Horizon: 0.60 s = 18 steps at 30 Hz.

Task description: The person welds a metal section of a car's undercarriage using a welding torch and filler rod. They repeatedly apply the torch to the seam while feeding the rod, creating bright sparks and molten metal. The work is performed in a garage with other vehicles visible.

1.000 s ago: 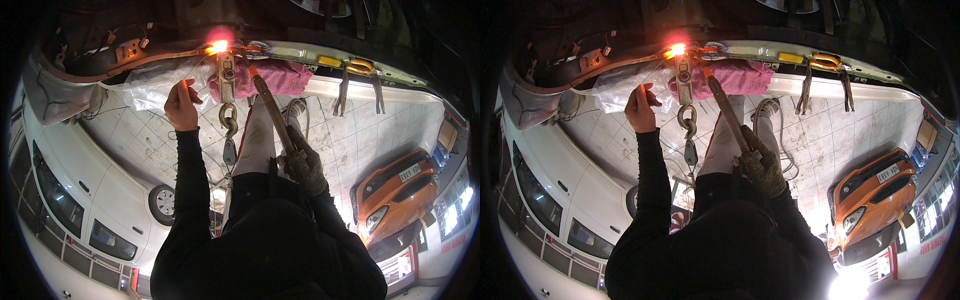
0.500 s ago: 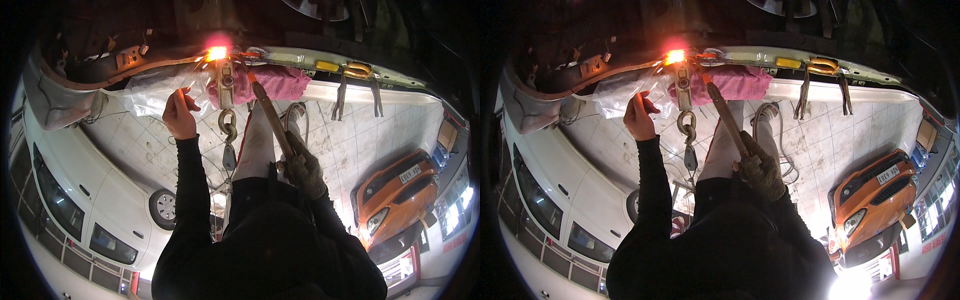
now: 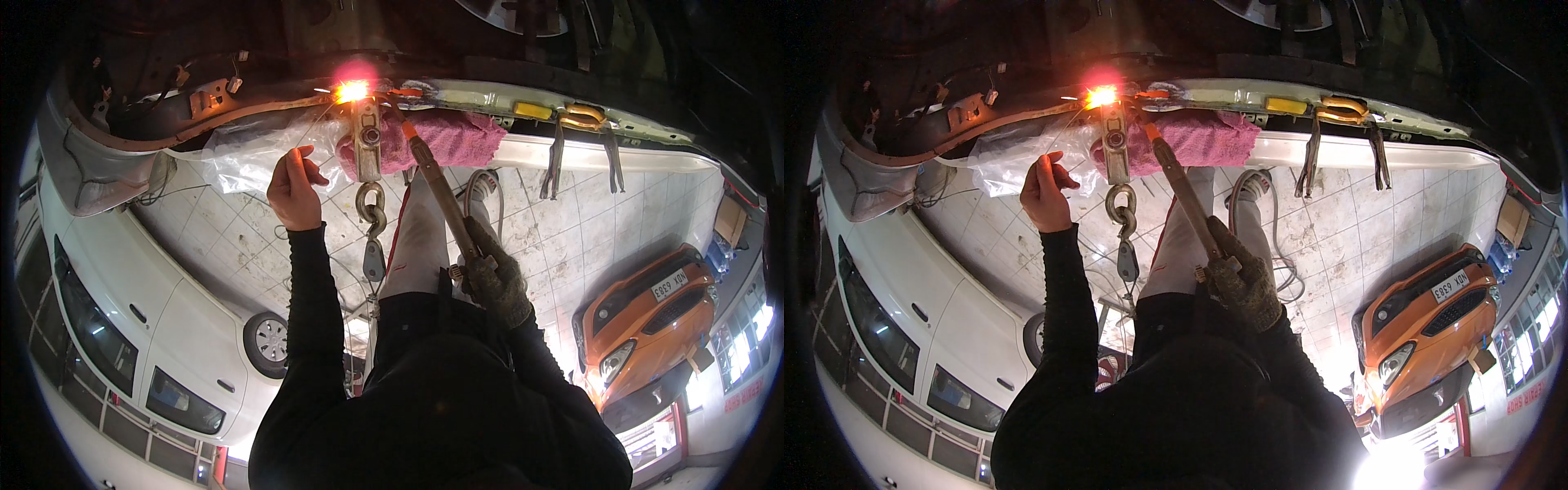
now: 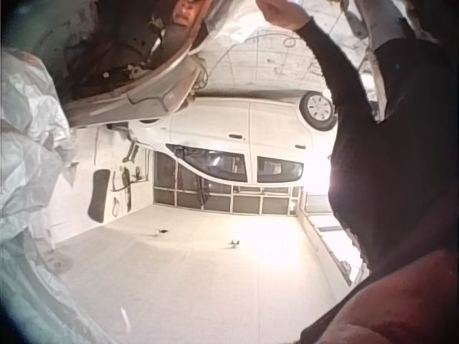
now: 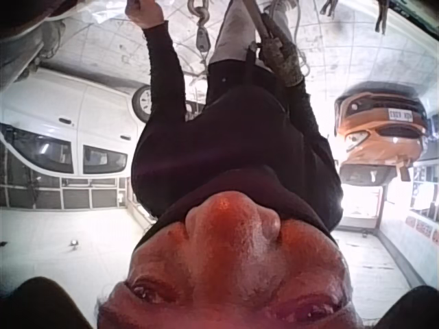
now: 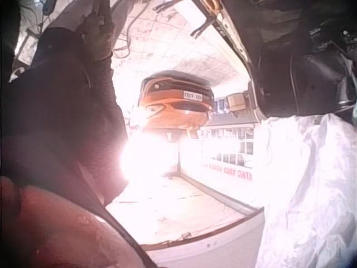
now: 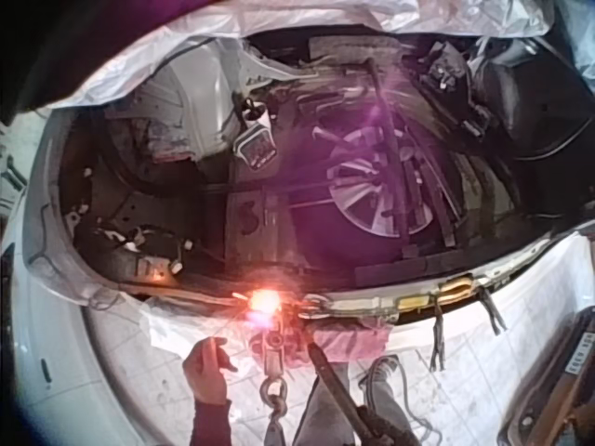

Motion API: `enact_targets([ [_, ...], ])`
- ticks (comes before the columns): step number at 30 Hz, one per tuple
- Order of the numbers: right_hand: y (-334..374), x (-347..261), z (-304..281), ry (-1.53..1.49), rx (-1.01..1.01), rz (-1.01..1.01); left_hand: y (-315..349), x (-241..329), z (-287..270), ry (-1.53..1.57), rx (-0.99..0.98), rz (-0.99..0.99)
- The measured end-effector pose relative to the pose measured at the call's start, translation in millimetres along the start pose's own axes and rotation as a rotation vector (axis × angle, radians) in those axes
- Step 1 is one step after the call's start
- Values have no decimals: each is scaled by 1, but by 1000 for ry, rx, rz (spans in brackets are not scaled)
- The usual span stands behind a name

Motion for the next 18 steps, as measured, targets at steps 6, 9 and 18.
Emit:
enact_targets([
  [6,-1,1,-1,55,17,-5,0,-1,1,-2,2,-6],
  [9,-1,0,0,38,14,0,1,-1,0,-1,3,-6],
  [18,17,21,-24,-316,59,-89,9,8,-7,27,20,34],
])
Point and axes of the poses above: each hand's wrist, its own y-axis away from the middle knuckle, its own z-axis out of the palm, x = y × z, the point moved 9 cm from there along -y, towards the middle knuckle, and after that the axes turned 9 degrees about -x, right-handed, at the moved point
